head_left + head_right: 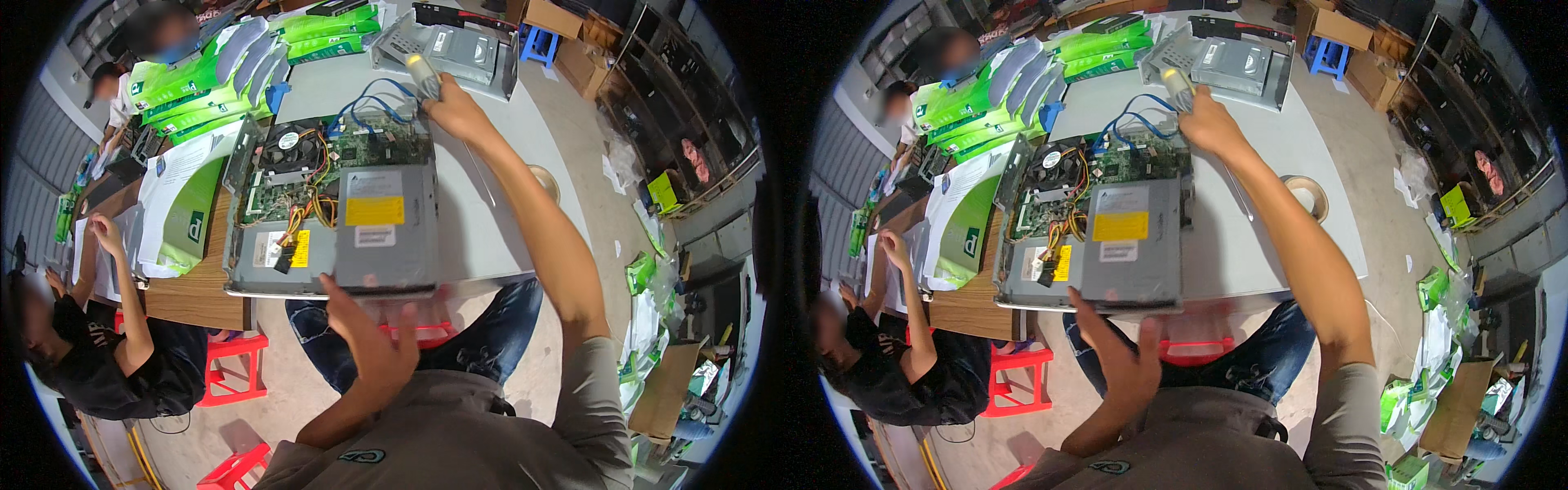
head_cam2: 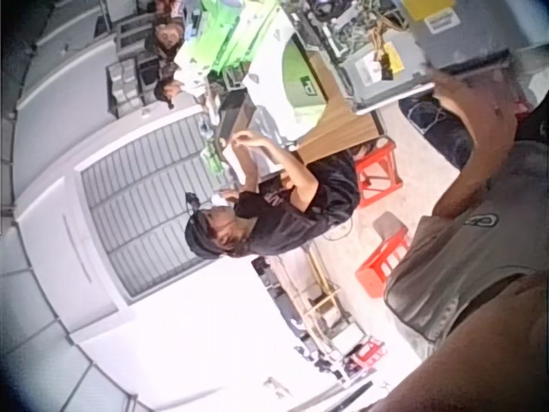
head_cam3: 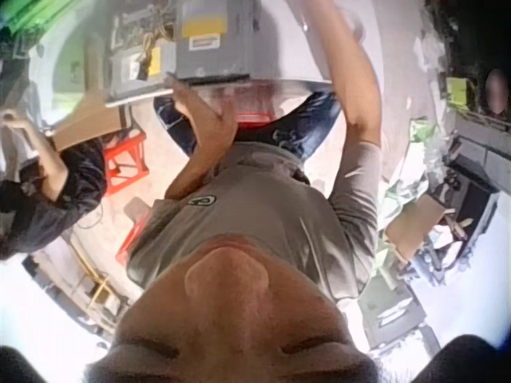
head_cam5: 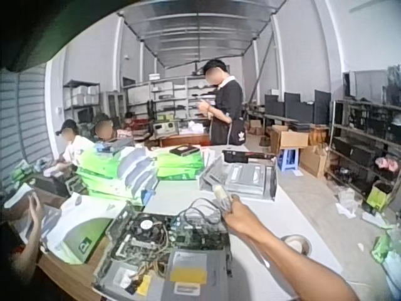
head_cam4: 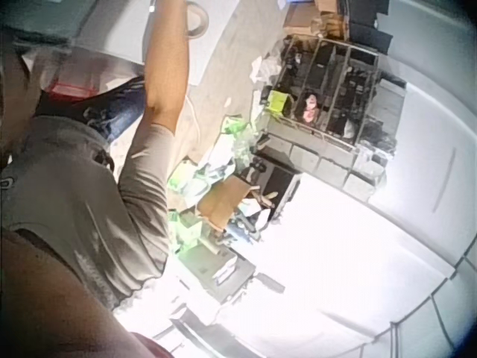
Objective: The person places an optical drive into a computer case, connects internal power and data cables, and secures the drive to the chassis using a screwdriver and screws.
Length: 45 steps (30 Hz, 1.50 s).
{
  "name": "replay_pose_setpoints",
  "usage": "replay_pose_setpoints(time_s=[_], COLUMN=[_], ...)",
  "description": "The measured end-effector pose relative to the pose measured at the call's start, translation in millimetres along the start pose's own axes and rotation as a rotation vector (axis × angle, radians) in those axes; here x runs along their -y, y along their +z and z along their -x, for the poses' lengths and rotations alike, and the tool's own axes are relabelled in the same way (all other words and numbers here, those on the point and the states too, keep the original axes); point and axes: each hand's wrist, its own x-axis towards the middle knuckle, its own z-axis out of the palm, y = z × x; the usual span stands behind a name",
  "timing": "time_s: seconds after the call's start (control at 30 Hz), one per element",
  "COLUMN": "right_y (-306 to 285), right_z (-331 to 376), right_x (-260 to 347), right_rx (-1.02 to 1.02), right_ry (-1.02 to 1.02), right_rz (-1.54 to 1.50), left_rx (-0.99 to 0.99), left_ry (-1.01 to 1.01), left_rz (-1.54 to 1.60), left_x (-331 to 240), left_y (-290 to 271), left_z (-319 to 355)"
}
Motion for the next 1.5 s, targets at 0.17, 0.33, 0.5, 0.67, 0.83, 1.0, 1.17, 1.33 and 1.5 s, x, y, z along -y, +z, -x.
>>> replay_pose_setpoints(time_s=[0.17, 0.33, 0.5, 0.67, 0.83, 1.0, 1.17, 1.33, 1.5], right_y=[-19.7, -86.2, -113.6, -82.7, -71.7, -70.8, -46.9, -6.3, 4.9], right_z=[-40.3, -26.0, -10.4, 6.9, 17.9, 57.6, 179.6, 254.0, 254.4], right_x=[11.4, 29.2, -28.2, -100.7, -105.7, -51.3, 26.8, 57.4, 45.9], right_rx=[0.186, 0.119, 0.241, 0.143, 0.164, -0.068, -0.017, 0.072, -0.087], right_ry=[-0.021, -0.034, -0.024, 0.04, -0.033, -0.2, -0.245, -0.193, -0.014], right_rz=[-0.107, 0.108, 0.308, 0.415, 0.297, 0.456, -0.277, -0.432, -0.503], left_rx=[0.166, 0.201, -0.226, -0.211, -0.085, -0.002, -0.064, -0.008, -0.042], left_ry=[0.061, 0.082, 0.033, -0.06, -0.077, -0.217, -0.164, -0.112, -0.085], left_rz=[-0.028, 0.067, 0.046, 0.194, 0.341, 0.414, 0.215, 0.243, 0.249], left_x=[-19.1, -4.1, 49.8, 131.3, 166.9, 166.5, 176.2, 180.3, 168.5], left_y=[8.0, -54.4, -124.2, -127.0, -124.0, -128.0, -115.9, -113.6, -112.3], left_z=[-7.9, -26.0, -84.0, -147.1, -158.1, -163.2, -159.6, -152.8, -145.8])
